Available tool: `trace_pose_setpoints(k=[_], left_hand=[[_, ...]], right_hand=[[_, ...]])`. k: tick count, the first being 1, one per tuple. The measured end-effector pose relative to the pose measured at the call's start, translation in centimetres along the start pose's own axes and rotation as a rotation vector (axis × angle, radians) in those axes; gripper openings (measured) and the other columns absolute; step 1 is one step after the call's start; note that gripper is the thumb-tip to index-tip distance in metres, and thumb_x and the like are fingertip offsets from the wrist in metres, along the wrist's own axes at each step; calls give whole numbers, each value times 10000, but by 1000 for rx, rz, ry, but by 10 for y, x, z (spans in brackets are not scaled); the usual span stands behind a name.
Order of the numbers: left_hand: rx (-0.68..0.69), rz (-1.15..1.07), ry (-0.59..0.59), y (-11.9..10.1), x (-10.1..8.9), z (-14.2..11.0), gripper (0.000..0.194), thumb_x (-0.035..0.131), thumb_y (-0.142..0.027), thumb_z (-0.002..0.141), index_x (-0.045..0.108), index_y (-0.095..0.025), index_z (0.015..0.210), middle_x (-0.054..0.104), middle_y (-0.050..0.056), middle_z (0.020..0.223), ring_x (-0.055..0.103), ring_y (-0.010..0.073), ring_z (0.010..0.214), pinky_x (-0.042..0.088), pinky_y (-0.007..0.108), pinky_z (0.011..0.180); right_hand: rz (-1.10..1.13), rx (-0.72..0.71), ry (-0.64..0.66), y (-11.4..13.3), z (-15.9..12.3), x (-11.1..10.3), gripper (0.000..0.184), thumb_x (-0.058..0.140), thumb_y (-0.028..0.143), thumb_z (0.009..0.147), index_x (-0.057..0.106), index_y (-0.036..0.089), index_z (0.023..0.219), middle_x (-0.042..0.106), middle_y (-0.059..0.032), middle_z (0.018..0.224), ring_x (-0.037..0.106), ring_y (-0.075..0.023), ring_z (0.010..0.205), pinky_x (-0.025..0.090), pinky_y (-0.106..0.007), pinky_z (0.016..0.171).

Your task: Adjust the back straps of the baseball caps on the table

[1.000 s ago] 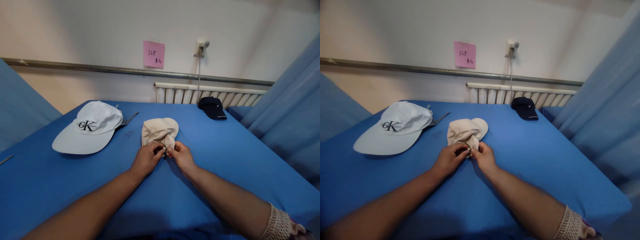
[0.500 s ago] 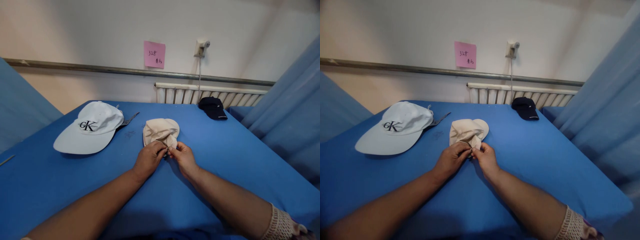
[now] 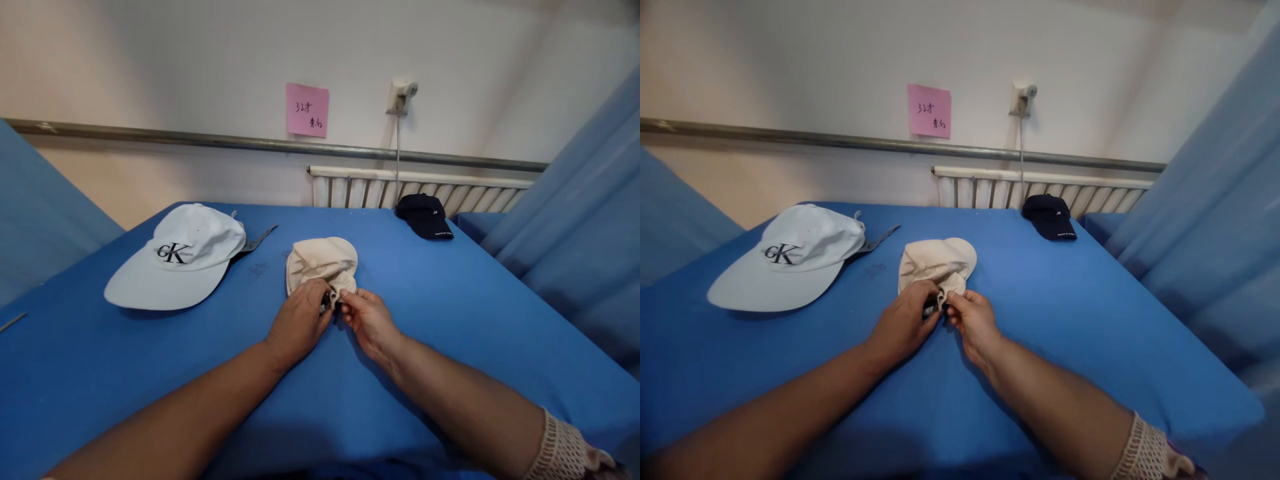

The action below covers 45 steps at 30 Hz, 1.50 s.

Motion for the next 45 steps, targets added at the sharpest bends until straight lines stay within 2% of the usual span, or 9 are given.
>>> trace_pose_setpoints(k=[9, 17, 21, 24, 26, 28, 31, 38, 45], left_hand=[[9, -66, 26, 0, -6, -1, 269, 485, -112, 863, 566, -198, 1105, 621, 71, 1056, 593, 214, 999, 485, 363, 885], [-32, -110, 51, 2, -8, 2, 230, 463, -144, 862, 628, -201, 1012, 616, 64, 993, 586, 199, 910, 478, 339, 815], [-143, -237, 45, 10, -14, 5, 237, 480, -168, 836, 655, -200, 993, 671, 44, 961, 613, 197, 886, 474, 336, 827], [-254, -398, 43, 20, -20, 6, 221, 479, -202, 831, 672, -194, 938, 690, 20, 886, 623, 188, 824, 479, 315, 771], [-320, -522, 40, 26, -24, 7, 194, 497, -220, 812, 676, -180, 874, 682, 23, 823, 611, 180, 758, 476, 299, 701], [-392, -635, 44, 30, -25, 6, 159, 541, -246, 782, 672, -162, 820, 660, 31, 760, 580, 162, 677, 455, 279, 619], [-489, -773, 90, 31, -24, 4, 171, 606, -306, 748, 658, -150, 793, 614, 21, 673, 518, 127, 574, 402, 246, 522], [-598, -895, 97, 27, -25, 3, 214, 662, -359, 702, 635, -158, 768, 554, -10, 604, 450, 92, 500, 346, 211, 451], [-640, -969, 145, 26, -22, 0, 219, 711, -352, 671, 638, -163, 755, 553, -17, 607, 437, 84, 499, 332, 215, 469]], right_hand=[[-278, -155, -37, 4, 4, -4, 377, 720, 508, 721, 550, 183, 632, 476, 54, 474, 389, -83, 437, 266, -245, 453], [-234, -114, 47, 5, 4, 0, 391, 722, 498, 720, 527, 189, 578, 486, 44, 472, 385, -76, 407, 271, -236, 429], [-187, -124, 101, 8, 4, 2, 339, 718, 476, 725, 572, 179, 651, 572, 15, 582, 419, -75, 437, 312, -229, 441], [-283, -252, 98, 15, 6, 1, 247, 714, 394, 725, 601, 193, 814, 628, 4, 704, 460, -83, 473, 377, -237, 480], [-447, -436, 80, 24, 6, -1, 232, 699, 297, 733, 598, 213, 926, 652, -17, 847, 538, -110, 580, 443, -259, 557], [-662, -662, 108, 34, 3, 2, 296, 679, 204, 735, 598, 227, 1018, 639, -58, 1052, 610, -166, 828, 497, -308, 720], [-918, -893, 227, 40, -5, 9, 363, 658, 130, 742, 597, 234, 1084, 577, -90, 1228, 541, -230, 1145, 445, -401, 968], [-1080, -974, 356, 41, -18, 18, 362, 639, 145, 787, 560, 236, 1128, 550, -107, 1280, 512, -249, 1206, 418, -442, 1018], [-1040, -989, 357, 40, -11, 15, 254, 490, 77, 827, 591, 219, 1011, 635, -93, 1053, 597, -212, 998, 472, -357, 880]])
Point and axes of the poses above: each hand's wrist, its own z-axis towards the middle knuckle, its own x-axis out of the palm, y = z × x, the point moved 4 cm from there along z, towards the middle knuckle
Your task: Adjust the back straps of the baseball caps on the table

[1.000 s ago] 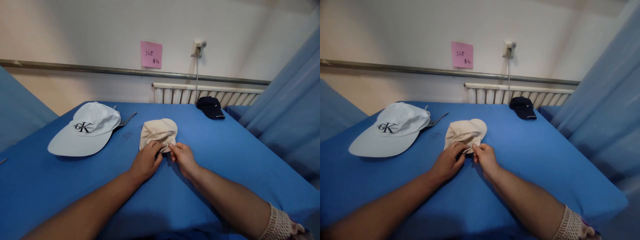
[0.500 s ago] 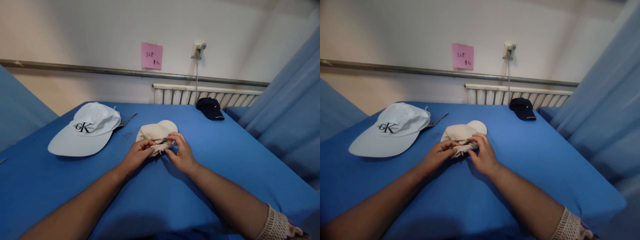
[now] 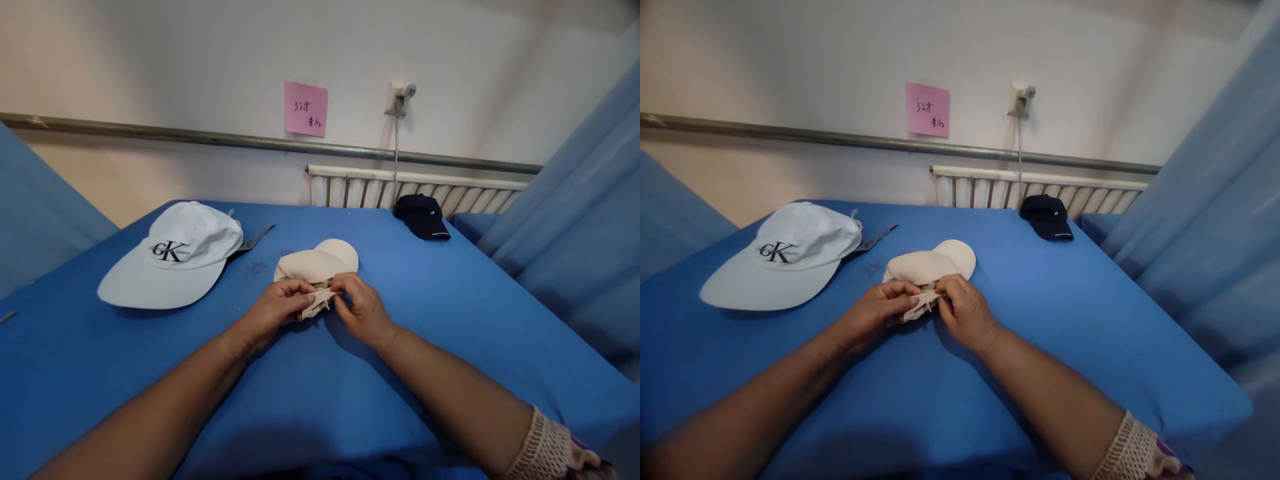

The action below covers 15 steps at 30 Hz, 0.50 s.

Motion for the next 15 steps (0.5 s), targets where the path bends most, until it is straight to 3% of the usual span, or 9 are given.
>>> trace_pose_setpoints(k=[5, 9, 12, 15], left_hand=[[-42, -8, 89, 1, -1, -1, 256, 728, -361, 683, 670, -151, 818, 571, -4, 646, 459, 89, 525, 360, 219, 487], [-18, 80, 146, 0, 6, -3, 318, 738, -382, 689, 680, -149, 899, 574, -13, 651, 469, 90, 542, 377, 222, 503], [18, 141, 136, -1, 12, -4, 325, 762, -364, 652, 678, -144, 876, 601, -4, 683, 503, 100, 581, 404, 233, 539], [14, 116, 111, 0, 14, -2, 290, 750, -388, 661, 661, -135, 773, 571, -12, 634, 470, 88, 553, 365, 220, 511]], right_hand=[[-5, 50, 125, -6, 4, -3, 145, 516, 193, 904, 651, 243, 922, 677, -45, 913, 599, -203, 886, 415, -359, 855], [-15, 117, 198, -12, 6, -3, 240, 521, 271, 925, 638, 228, 720, 623, -12, 704, 541, -176, 741, 371, -328, 767], [8, 176, 203, -17, 4, 1, 287, 542, 286, 909, 602, 218, 636, 568, 10, 615, 501, -152, 662, 362, -300, 715], [70, 291, 135, -20, 0, 5, 203, 575, 290, 879, 617, 215, 695, 610, 13, 665, 537, -141, 655, 390, -275, 668]])
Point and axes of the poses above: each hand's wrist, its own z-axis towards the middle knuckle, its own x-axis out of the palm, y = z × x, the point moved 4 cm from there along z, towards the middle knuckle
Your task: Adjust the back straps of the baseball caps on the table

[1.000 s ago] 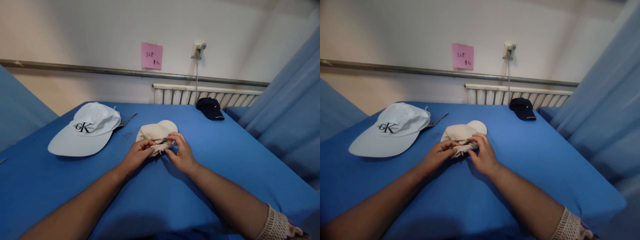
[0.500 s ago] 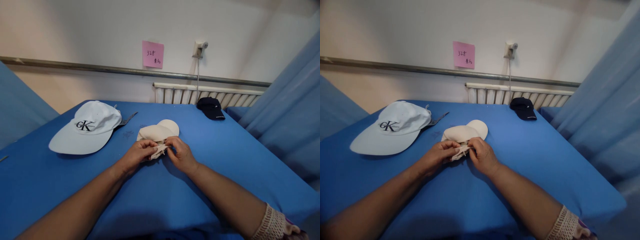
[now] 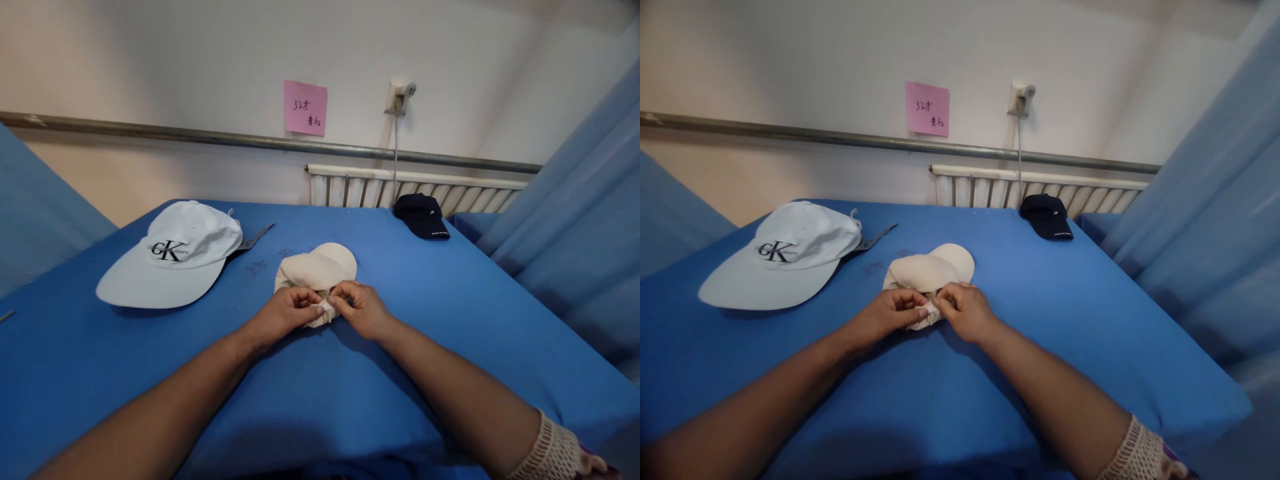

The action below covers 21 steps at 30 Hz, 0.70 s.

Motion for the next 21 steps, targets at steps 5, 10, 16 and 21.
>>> trace_pose_setpoints(k=[5, 10, 16, 21], left_hand=[[-52, -78, -98, 6, -7, 4, 315, 747, -427, 674, 625, -138, 707, 486, -43, 535, 365, 63, 468, 260, 204, 437], [-37, -112, -122, 11, -9, 7, 314, 748, -428, 681, 622, -141, 682, 503, -38, 540, 371, 63, 469, 270, 204, 440], [-44, -139, -104, 15, -8, 9, 303, 746, -412, 697, 630, -133, 699, 511, -34, 538, 385, 64, 468, 276, 201, 439], [-47, -185, -126, 11, -7, 9, 303, 750, -410, 698, 620, -137, 715, 514, -34, 546, 382, 61, 464, 271, 195, 435]], right_hand=[[22, -88, -211, 12, -8, -6, 51, 599, 252, 857, 622, 207, 865, 653, -37, 899, 606, -172, 862, 473, -306, 799], [33, -164, -178, 25, -13, -4, 109, 648, 293, 848, 612, 209, 789, 615, -65, 1019, 604, -183, 958, 485, -338, 874], [65, -121, -185, 19, -13, 4, 87, 608, 191, 844, 607, 206, 759, 631, -53, 994, 606, -178, 969, 478, -345, 888], [104, -116, -234, 14, -10, 1, 113, 579, 177, 854, 591, 204, 745, 625, -59, 1036, 607, -177, 995, 469, -348, 925]])
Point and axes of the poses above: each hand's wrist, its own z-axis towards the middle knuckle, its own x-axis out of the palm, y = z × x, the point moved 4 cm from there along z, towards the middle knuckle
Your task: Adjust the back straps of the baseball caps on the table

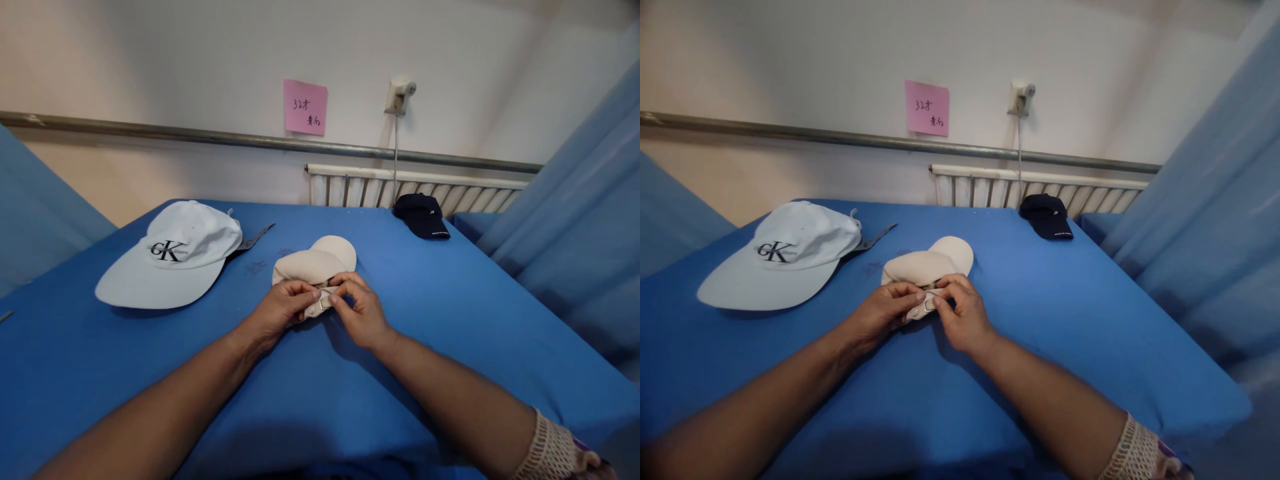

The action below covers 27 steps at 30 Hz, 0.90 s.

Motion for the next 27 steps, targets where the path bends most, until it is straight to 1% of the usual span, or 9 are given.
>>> trace_pose_setpoints(k=[4, 7, 9, 12, 14, 17, 20, 23, 27], left_hand=[[4, 17, -6, -3, 0, -2, 308, 760, -411, 684, 620, -139, 722, 504, -37, 541, 386, 62, 465, 274, 194, 434], [-1, 19, -23, -6, -4, -4, 330, 782, -410, 650, 631, -139, 761, 534, -28, 593, 406, 62, 484, 295, 194, 443], [2, 17, -47, -9, -7, -5, 345, 792, -408, 630, 633, -140, 779, 546, -25, 621, 404, 60, 488, 294, 194, 441], [6, 34, -54, -12, -9, -7, 351, 797, -396, 616, 621, -143, 783, 540, -31, 607, 403, 60, 490, 286, 192, 444], [3, 55, -47, -13, -7, -8, 358, 806, -379, 600, 604, -146, 781, 543, -32, 599, 421, 66, 500, 297, 192, 457], [19, 85, -49, -13, -4, -8, 371, 816, -351, 565, 583, -156, 777, 574, -21, 623, 467, 83, 525, 336, 204, 481], [80, 155, -78, -14, -2, -7, 353, 804, -339, 552, 584, -158, 761, 602, -6, 658, 503, 101, 558, 377, 223, 513], [156, 248, -118, -16, -2, -6, 318, 785, -346, 562, 599, -152, 733, 614, 6, 680, 517, 114, 595, 402, 234, 546], [187, 312, -156, -16, -2, -6, 281, 761, -346, 585, 624, -148, 730, 631, 20, 694, 524, 130, 612, 411, 239, 546]], right_hand=[[-9, 0, 4, -3, 2, -2, 116, 568, 187, 865, 589, 207, 753, 622, -59, 1034, 606, -180, 998, 471, -351, 931], [-35, -47, 59, -2, 3, -5, 90, 535, 177, 886, 602, 214, 839, 618, -61, 1053, 596, -181, 1024, 468, -358, 941], [-74, -76, 89, 0, 4, -7, 73, 550, 179, 878, 595, 221, 917, 609, -67, 1095, 581, -189, 1063, 461, -375, 962], [-167, -102, 116, 3, 5, -7, 176, 617, 179, 828, 566, 221, 992, 591, -82, 1143, 557, -210, 1103, 458, -395, 973], [-232, -114, 117, 4, 5, -5, 197, 611, 158, 818, 551, 213, 998, 592, -91, 1132, 556, -216, 1089, 465, -396, 956], [-318, -127, 96, 5, 5, -2, 166, 558, 135, 837, 537, 203, 987, 600, -100, 1103, 564, -219, 1051, 476, -390, 921], [-386, -148, 91, 7, 4, -1, 160, 536, 135, 844, 536, 195, 992, 602, -108, 1102, 564, -223, 1045, 475, -386, 906], [-441, -161, 118, 8, 4, 1, 176, 556, 145, 826, 541, 196, 994, 603, -107, 1107, 563, -230, 1046, 467, -388, 905], [-515, -151, 119, 7, 6, 4, 145, 543, 151, 831, 545, 194, 969, 611, -108, 1070, 566, -238, 1021, 463, -399, 886]])
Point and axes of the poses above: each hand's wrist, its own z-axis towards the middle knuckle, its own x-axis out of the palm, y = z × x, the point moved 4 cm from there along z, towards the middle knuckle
